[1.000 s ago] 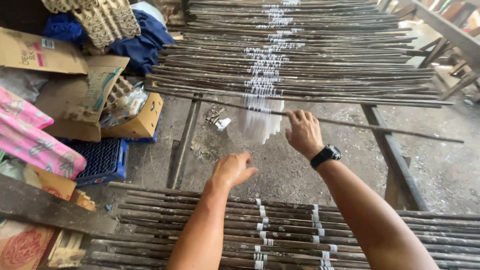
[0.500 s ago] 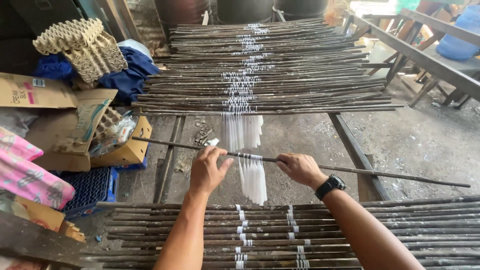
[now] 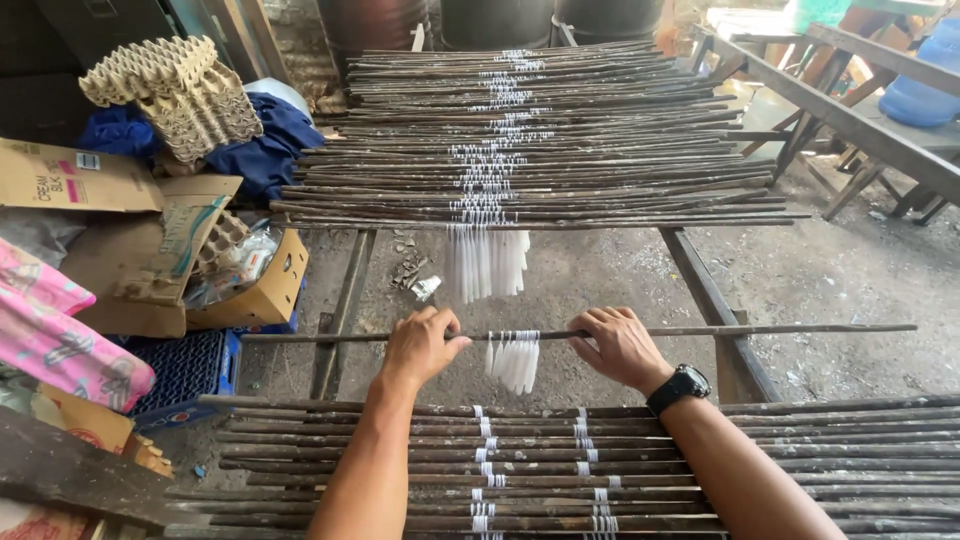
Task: Threading candle wicks onto wooden sticks and arranging them on a rack for the dipping process
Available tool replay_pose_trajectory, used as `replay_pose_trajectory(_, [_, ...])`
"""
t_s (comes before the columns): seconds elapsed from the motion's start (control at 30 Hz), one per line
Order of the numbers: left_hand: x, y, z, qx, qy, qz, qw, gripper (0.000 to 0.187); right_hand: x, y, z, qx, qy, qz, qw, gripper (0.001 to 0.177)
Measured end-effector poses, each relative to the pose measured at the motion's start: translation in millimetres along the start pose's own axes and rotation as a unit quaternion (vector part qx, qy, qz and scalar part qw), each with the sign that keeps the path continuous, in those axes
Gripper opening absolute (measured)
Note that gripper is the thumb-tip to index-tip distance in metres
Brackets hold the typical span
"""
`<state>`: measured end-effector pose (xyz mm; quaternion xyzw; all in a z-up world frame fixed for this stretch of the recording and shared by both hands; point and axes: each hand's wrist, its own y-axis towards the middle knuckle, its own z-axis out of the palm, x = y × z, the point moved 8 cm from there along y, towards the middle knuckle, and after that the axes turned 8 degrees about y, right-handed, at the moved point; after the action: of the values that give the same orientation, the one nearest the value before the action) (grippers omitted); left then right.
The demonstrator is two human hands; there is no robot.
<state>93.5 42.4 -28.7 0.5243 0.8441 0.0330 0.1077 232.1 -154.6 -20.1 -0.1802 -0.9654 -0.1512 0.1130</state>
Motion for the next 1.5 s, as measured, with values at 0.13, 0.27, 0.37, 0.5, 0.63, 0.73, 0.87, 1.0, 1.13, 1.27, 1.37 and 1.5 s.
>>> replay_pose_trajectory(0.13, [-4.8,-7.1,-6.1,0.032,-0.041,-0.002,0.999,0.018,-4.5,3.5,-2.5,-0.052,0.079,-0.005,0.995,0.019])
replay_pose_trajectory(0.27, [-5.0,-5.9,-4.0,0.048,-0.048,-0.012,0.998,0.018,29.5,9.7,-27.7,-0.084,0.094,-0.031,0.992,0.015])
replay_pose_trajectory(0.37, [-4.9,-5.4,-2.1,0.040,-0.064,-0.013,0.997,0.019,60.1,12.0,-4.7,0.116,0.128,0.018,0.985,0.026])
replay_pose_trajectory(0.5, [-6.7,-1.8,-6.4,0.003,-0.061,-0.009,0.998,0.019,24.3,16.2,49.2,0.235,0.026,0.149,0.960,0.037])
replay_pose_trajectory(0.63, [-8.8,-2.7,-11.2,-0.035,-0.043,-0.002,0.998,0.018,11.0,8.4,56.1,0.160,0.101,0.170,0.967,0.040])
replay_pose_trajectory(0.73, [-7.1,0.8,-17.9,-0.080,-0.021,0.000,0.997,0.017,9.0,23.6,31.0,0.018,0.264,0.116,0.957,0.038])
replay_pose_trajectory(0.87, [-5.4,2.2,-16.3,-0.115,-0.009,-0.005,0.993,0.017,-3.8,29.5,53.8,-0.001,0.324,0.115,0.939,0.041])
replay_pose_trajectory(1.0, [-8.6,-2.9,-29.6,-0.171,-0.020,0.012,0.985,0.017,-3.5,33.7,47.4,-0.045,0.354,0.136,0.924,0.043])
replay_pose_trajectory(1.13, [-10.7,-5.8,-39.0,-0.202,-0.031,0.018,0.979,0.017,-14.9,32.2,49.4,-0.073,0.343,0.161,0.923,0.041])
replay_pose_trajectory(1.27, [-11.5,-5.3,-38.9,-0.217,-0.029,0.022,0.975,0.017,-37.2,34.2,67.0,-0.069,0.342,0.182,0.919,0.039])
replay_pose_trajectory(1.37, [-14.6,-8.4,-45.1,-0.238,-0.041,0.035,0.970,0.016,-21.3,32.4,44.5,-0.100,0.388,0.180,0.899,0.032])
replay_pose_trajectory(1.5, [-12.9,-8.6,-46.2,-0.250,-0.032,0.033,0.967,0.017,-12.2,24.3,18.4,-0.172,0.451,0.171,0.859,0.024])
